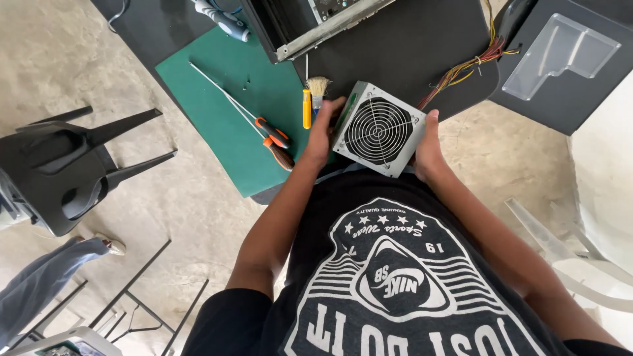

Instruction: Cleaning the internal components of a power supply unit with a brush and then reassembling the metal casing.

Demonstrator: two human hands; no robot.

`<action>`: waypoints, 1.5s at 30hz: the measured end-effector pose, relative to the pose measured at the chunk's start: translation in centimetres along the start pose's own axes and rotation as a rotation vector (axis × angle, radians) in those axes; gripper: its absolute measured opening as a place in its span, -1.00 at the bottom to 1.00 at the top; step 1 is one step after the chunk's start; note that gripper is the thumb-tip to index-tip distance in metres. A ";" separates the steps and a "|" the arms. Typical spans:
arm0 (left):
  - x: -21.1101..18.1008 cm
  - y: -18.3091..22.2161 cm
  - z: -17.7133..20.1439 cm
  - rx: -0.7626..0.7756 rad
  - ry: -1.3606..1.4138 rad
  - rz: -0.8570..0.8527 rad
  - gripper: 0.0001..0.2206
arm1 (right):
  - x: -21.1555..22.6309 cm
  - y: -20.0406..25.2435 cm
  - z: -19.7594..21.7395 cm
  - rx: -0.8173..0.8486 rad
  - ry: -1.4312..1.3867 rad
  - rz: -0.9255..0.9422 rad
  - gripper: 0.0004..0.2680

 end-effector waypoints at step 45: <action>-7.0 1.0 -7.4 -0.432 -0.651 -0.142 -0.63 | 6.7 -6.7 4.5 0.420 1.483 0.810 -0.56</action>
Point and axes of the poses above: each hand's wrist, its own y-axis away from the middle knuckle, its own z-axis out of the back of the hand, x = y × z, the point moved 3 cm from there along -y, towards the middle knuckle, and after that the axes turned 7 degrees about -y, right-handed, at the moved point
